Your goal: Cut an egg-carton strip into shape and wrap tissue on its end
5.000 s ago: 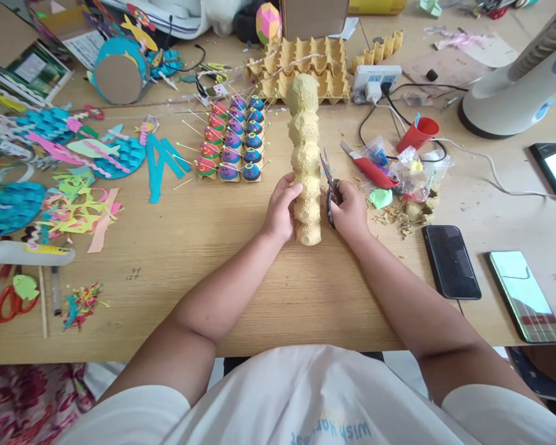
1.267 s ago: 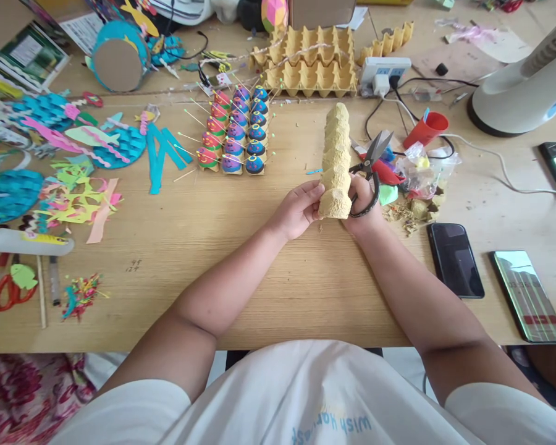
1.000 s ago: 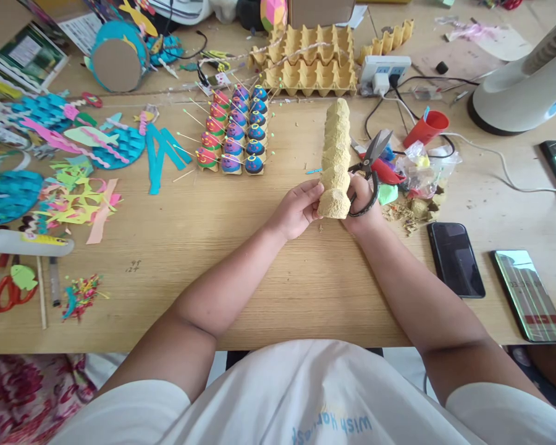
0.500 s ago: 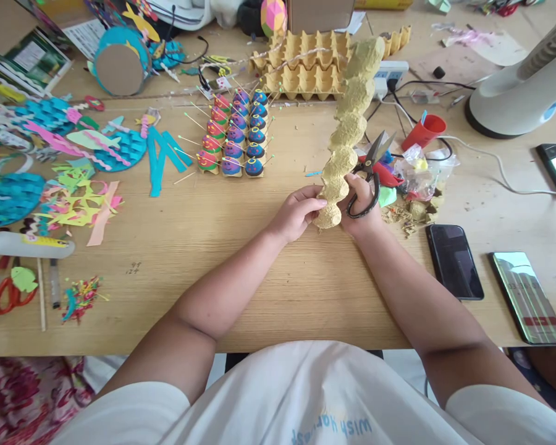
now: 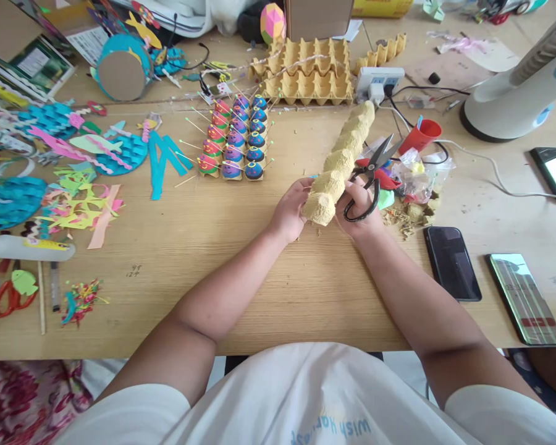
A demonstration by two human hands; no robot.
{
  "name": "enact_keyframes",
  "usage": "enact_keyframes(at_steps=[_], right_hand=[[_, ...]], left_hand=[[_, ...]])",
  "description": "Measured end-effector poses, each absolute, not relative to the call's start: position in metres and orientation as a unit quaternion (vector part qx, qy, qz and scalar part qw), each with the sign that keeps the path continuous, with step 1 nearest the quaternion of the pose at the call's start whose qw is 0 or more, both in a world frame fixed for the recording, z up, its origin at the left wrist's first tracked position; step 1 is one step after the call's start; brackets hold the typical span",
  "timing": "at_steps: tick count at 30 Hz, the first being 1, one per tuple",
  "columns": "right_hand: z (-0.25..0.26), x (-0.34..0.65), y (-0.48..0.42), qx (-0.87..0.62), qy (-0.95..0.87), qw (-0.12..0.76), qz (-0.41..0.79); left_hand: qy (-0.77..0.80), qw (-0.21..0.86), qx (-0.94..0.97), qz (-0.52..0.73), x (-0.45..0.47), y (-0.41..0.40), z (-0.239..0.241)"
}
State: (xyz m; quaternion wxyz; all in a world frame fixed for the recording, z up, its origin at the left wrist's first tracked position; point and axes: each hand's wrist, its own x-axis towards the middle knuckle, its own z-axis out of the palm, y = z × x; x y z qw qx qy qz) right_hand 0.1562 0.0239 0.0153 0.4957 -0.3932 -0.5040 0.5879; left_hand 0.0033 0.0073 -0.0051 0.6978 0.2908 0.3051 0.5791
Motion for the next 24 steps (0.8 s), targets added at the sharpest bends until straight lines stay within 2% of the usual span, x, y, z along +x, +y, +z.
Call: enact_keyframes(at_steps=[3,11,16,24], right_hand=[[0.018,0.156,0.022,-0.383,-0.471,0.523,0.599],[0.019,0.16,0.019,-0.346,-0.445,0.493,0.663],[0.009,0.158,0.019,-0.297,-0.47,0.504,0.661],[0.008,0.17,0.027,-0.296,-0.496,0.445,0.684]], left_hand=[[0.325,0.678,0.282,0.596,0.006,0.008,-0.006],[0.302,0.692,0.3,0.583,0.002,0.004,0.003],[0.27,0.685,0.313,0.601,0.007,-0.004,0.012],[0.299,0.704,0.158,0.625,-0.003,0.009,0.009]])
